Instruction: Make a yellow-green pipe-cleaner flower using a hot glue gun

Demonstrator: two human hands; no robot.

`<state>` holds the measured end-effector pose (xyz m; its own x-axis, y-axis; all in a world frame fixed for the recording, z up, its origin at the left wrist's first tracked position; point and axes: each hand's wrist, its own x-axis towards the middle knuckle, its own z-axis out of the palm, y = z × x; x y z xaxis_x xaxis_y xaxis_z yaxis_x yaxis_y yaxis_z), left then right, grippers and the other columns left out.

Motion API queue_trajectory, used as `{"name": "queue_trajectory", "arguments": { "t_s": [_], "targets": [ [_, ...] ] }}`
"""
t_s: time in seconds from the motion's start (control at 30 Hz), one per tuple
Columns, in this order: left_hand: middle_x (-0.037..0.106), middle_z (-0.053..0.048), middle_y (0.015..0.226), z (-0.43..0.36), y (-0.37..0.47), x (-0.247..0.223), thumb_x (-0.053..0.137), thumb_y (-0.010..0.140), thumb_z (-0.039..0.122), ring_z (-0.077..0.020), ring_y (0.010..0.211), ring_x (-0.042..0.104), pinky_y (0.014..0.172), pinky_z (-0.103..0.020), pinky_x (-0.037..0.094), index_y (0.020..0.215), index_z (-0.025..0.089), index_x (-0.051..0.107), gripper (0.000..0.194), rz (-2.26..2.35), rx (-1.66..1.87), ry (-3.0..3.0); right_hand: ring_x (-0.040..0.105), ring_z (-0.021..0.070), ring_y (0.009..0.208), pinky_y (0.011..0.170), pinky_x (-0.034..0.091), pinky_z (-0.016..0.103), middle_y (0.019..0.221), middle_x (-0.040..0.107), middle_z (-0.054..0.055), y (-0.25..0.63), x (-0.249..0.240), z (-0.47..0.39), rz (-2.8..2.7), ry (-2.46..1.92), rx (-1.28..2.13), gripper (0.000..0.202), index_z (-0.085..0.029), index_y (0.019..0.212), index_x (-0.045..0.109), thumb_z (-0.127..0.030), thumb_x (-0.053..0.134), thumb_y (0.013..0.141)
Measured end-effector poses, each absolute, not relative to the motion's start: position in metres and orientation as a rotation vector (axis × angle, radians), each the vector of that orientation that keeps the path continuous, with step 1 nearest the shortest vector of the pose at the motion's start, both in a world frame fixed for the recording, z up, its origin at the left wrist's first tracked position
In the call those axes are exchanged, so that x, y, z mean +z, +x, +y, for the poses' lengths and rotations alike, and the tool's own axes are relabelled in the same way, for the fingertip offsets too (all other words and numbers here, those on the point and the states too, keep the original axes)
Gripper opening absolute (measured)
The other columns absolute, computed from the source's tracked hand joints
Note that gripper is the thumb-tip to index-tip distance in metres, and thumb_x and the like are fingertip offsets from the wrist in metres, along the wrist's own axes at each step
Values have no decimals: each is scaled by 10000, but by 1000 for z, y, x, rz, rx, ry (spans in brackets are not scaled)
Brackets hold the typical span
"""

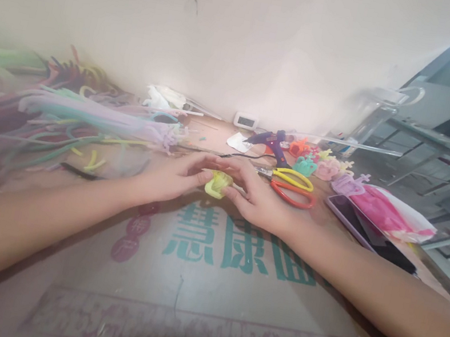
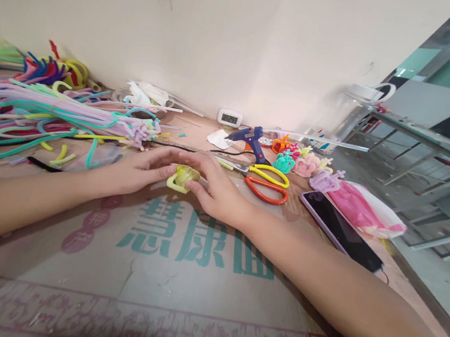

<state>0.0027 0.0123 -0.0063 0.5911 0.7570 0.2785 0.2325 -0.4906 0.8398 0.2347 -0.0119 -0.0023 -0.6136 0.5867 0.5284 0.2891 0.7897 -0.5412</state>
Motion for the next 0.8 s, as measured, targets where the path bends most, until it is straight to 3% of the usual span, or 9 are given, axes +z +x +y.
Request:
{"name": "queue_trajectory", "arguments": {
  "t_s": [0.13, 0.27, 0.4, 0.5, 0.63, 0.8],
  "targets": [
    [648, -101, 1410, 15, 1, -7, 616, 957, 505, -267, 1285, 610, 1075, -401, 479, 1334, 233, 626, 465, 792, 866, 1943, 553, 262, 1343, 1140, 472, 521, 1380, 577, 127, 234, -4, -8, -2211, -723, 455, 392, -252, 1362, 489, -298, 600, 989],
    [694, -98, 1322, 16, 0, -8, 662, 914, 538, -264, 1175, 659, 992, -400, 527, 1273, 221, 668, 479, 880, 866, 1870, 630, 249, 1140, 1014, 534, 480, 1198, 633, 98, 235, -7, -3, -2108, -818, 324, 307, -235, 1198, 535, -307, 676, 935],
    [689, -109, 1312, 15, 2, -5, 706, 869, 555, -256, 1120, 670, 946, -389, 538, 1253, 199, 667, 525, 954, 884, 1804, 633, 205, 951, 866, 540, 384, 1025, 654, 74, 235, -3, -4, -2067, -841, 280, 105, -207, 1049, 573, -271, 602, 971],
    [695, -112, 1287, 13, 4, -2, 713, 856, 555, -242, 1048, 682, 889, -371, 538, 1241, 189, 665, 534, 988, 881, 1765, 626, 197, 901, 819, 518, 359, 953, 678, 64, 234, 1, -9, -2077, -866, 291, 133, -199, 995, 621, -279, 517, 1016],
    [708, -98, 1236, 11, 5, 0, 719, 851, 537, -229, 985, 691, 865, -365, 536, 1231, 187, 658, 520, 982, 880, 1741, 641, 196, 858, 780, 510, 344, 913, 707, 47, 232, 3, -13, -2078, -974, 431, 161, -199, 984, 638, -319, 532, 1001],
    [696, -110, 1245, 9, 6, 4, 654, 898, 544, -258, 1082, 662, 941, -399, 512, 1230, 162, 662, 506, 983, 871, 1782, 671, 191, 894, 802, 528, 333, 987, 737, 50, 233, 2, -12, -2084, -939, 543, 128, -196, 1029, 621, -298, 574, 968]
  ]
}}
